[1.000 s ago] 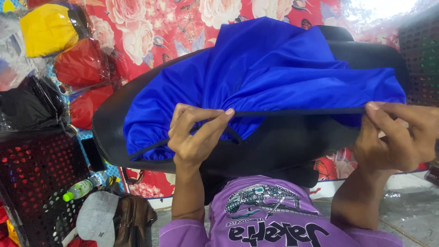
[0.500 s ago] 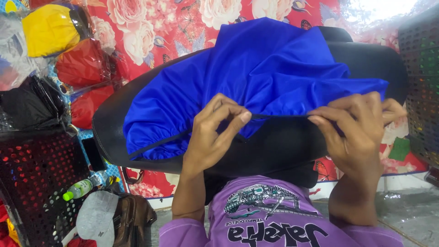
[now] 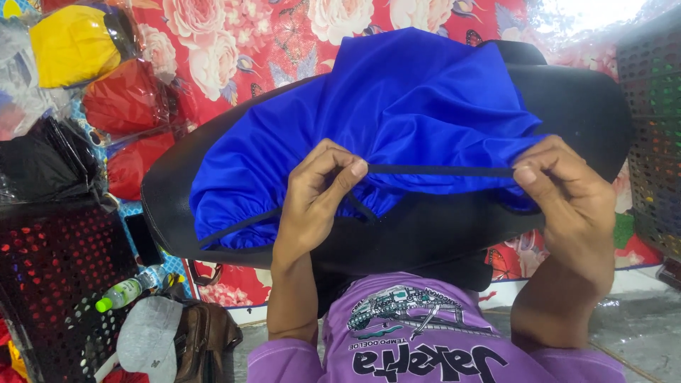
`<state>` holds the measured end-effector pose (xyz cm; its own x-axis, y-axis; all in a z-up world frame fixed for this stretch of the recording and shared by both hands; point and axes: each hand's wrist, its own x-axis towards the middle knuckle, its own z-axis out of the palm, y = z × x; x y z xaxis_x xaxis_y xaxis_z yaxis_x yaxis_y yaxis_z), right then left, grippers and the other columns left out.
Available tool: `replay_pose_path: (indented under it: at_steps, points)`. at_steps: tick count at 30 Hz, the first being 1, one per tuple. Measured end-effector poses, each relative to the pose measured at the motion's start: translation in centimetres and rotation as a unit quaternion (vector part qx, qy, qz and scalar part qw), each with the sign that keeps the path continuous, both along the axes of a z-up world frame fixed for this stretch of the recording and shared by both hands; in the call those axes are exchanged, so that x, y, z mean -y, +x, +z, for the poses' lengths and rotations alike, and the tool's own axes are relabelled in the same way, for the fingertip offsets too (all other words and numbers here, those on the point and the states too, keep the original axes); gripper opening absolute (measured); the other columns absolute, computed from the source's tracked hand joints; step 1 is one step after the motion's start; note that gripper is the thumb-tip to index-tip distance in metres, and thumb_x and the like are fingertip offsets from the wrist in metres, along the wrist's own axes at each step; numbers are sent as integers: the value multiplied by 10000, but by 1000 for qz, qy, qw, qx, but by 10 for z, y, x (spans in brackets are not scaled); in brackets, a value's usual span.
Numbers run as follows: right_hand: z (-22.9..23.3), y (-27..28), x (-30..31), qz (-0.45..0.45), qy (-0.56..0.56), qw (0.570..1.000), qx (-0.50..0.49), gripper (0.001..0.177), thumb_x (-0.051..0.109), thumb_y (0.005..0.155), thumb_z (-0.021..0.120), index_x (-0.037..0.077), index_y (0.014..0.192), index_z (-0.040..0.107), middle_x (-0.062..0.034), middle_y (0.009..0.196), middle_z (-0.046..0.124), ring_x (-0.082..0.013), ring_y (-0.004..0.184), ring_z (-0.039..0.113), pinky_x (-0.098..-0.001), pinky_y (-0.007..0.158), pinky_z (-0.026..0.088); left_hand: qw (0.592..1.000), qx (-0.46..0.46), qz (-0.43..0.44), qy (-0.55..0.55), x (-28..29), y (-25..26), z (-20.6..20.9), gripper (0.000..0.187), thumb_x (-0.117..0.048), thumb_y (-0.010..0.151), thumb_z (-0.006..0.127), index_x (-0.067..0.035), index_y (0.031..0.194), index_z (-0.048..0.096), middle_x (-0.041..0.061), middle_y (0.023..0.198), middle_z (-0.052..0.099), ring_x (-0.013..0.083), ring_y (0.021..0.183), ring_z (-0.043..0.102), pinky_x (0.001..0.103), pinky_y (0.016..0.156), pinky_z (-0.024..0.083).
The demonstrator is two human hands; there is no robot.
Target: Fitting a blue elasticated fabric cover onto a black seat and trimming the edges with scissors.
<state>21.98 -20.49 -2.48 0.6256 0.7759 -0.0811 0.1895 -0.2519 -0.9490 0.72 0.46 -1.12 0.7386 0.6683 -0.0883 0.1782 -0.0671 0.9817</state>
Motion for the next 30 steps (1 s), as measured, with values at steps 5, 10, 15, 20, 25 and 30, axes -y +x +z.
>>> replay_pose_path:
  at_steps: [5, 10, 15, 20, 25, 30]
  points:
    - [13, -13, -11, 62, 70, 981, 171, 64, -43, 982, 704, -102, 967, 685, -207, 931, 667, -316, 919, 621, -372, 883, 477, 984, 52, -75, 154, 9, 3, 10, 83, -95, 977, 704, -33, 1011, 746, 66, 1004, 748, 203, 954, 629, 307, 894, 538]
    - [20, -30, -23, 98, 82, 947, 293, 170, -86, 912, 861, -19, 1022, 750, -157, 984, 684, -249, 859, 658, -344, 841, 520, 926, 72, -58, 365, 18, -1, 15, 217, -49, 939, 856, -105, 1117, 746, 48, 927, 626, 150, 772, 632, 277, 718, 552]
    - [-3, -30, -20, 27, 165, 902, 399, 222, -252, 915, 820, -49, 909, 731, -213, 921, 670, -340, 784, 650, -429, 744, 536, 883, 98, 42, 458, 18, -13, -8, 191, 38, 931, 821, -53, 1085, 757, 71, 901, 564, 158, 682, 615, 297, 656, 554]
    - [-26, -32, -60, -253, 436, 748, 431, 270, -309, 667, 629, -51, 631, 556, -237, 683, 474, -306, 415, 391, -420, 372, 388, 871, 161, 94, 454, 20, -19, -29, 199, 25, 880, 832, -73, 964, 680, 88, 860, 542, 179, 642, 587, 309, 571, 531]
    - [-17, -28, -37, -127, 337, 820, 446, 352, -235, 771, 772, 15, 778, 524, -196, 712, 579, -302, 606, 520, -468, 596, 394, 897, 70, -47, 434, 14, -2, 6, 410, -235, 875, 883, -127, 755, 507, -29, 613, 468, 152, 511, 451, 316, 522, 365]
    - [-10, -30, -27, -47, 262, 863, 429, 271, -44, 887, 783, 94, 779, 576, -117, 802, 635, -286, 701, 566, -476, 742, 410, 860, 68, -34, 505, 10, 13, 37, 330, -278, 890, 893, -102, 940, 618, 42, 852, 571, 210, 679, 517, 356, 659, 466]
